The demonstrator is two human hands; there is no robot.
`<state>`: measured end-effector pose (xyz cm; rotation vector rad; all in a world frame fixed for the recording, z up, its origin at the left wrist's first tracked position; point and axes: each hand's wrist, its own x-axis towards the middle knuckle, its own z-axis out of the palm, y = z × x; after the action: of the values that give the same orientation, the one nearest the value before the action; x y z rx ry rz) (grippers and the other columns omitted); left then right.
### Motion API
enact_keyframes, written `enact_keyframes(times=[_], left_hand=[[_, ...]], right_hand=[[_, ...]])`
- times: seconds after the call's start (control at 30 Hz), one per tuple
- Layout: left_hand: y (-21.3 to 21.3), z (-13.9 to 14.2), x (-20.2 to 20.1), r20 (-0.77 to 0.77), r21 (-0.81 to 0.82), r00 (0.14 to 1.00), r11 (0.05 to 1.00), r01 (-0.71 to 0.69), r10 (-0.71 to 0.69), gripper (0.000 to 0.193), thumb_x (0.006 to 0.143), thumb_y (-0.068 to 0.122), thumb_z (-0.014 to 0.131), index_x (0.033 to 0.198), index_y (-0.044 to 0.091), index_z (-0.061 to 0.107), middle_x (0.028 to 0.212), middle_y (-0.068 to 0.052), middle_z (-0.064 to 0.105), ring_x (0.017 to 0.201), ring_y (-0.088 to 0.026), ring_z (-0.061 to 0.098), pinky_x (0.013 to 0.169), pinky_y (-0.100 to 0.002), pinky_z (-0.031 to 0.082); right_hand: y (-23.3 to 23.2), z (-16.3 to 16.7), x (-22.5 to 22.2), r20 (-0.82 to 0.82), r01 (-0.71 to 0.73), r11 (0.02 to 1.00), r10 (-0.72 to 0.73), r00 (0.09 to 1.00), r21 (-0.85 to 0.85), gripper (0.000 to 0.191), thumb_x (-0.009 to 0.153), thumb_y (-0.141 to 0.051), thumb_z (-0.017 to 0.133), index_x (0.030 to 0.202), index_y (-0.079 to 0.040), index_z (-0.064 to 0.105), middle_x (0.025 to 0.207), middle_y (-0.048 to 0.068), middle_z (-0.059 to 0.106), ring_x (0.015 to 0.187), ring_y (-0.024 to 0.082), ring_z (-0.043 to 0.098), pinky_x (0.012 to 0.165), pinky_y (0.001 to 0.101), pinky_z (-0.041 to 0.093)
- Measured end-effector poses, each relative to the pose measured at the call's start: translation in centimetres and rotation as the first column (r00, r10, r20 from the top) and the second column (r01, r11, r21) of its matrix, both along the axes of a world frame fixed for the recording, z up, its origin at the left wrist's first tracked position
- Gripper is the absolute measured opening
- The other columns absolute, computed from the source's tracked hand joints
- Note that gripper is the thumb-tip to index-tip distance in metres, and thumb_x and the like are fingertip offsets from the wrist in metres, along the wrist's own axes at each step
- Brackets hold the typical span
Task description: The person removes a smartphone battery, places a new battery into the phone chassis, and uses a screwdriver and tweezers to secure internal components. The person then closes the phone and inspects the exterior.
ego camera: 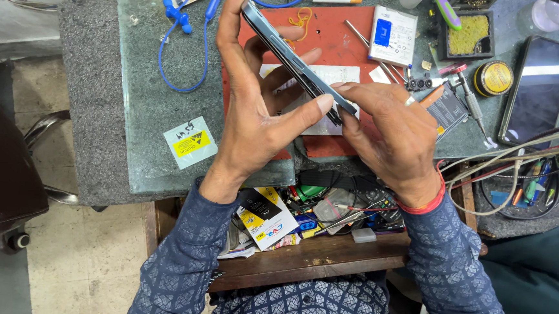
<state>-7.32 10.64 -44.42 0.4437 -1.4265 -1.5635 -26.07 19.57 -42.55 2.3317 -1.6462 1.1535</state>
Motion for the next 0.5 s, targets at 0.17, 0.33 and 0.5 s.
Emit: enact_keyframes(times=[0.17,0.33,0.5], left_hand=[[0.1,-0.6,-1.6,0.046,-0.151,0.999,0.988,-0.010,0.017,0.110,0.095,-0.006,0.082,0.161,0.027,0.000,0.150,-0.013,0.035,0.137,-0.025,0.050,0.115,-0.044,0.049],[0.7,-1.1,-3.6,0.071,-0.185,0.997,0.982,-0.023,0.036,0.108,0.094,-0.005,0.083,0.161,0.021,0.002,0.153,-0.009,0.031,0.140,-0.020,0.044,0.119,-0.044,0.050],[1.3,-1.6,-5.2,0.142,-0.363,0.983,0.930,-0.056,0.115,0.109,0.094,-0.007,0.084,0.166,0.023,0.008,0.163,-0.003,0.017,0.142,-0.018,0.042,0.120,-0.039,0.046]], right_hand=[[0.4,0.1,-1.9,-0.017,-0.028,0.998,0.029,0.999,0.050,0.031,0.095,0.005,0.076,0.123,-0.002,0.064,0.119,0.011,0.073,0.107,0.029,0.072,0.090,0.0384,0.058],[0.4,0.2,-4.1,-0.037,-0.085,0.991,0.089,0.995,0.103,0.045,0.088,0.005,0.075,0.129,-0.001,0.059,0.123,0.015,0.067,0.111,0.034,0.067,0.092,0.0413,0.056],[0.6,0.0,-5.5,-0.016,-0.104,0.982,0.108,0.994,0.159,0.051,0.083,0.005,0.075,0.129,-0.002,0.054,0.121,0.014,0.063,0.110,0.036,0.062,0.094,0.0449,0.051]])
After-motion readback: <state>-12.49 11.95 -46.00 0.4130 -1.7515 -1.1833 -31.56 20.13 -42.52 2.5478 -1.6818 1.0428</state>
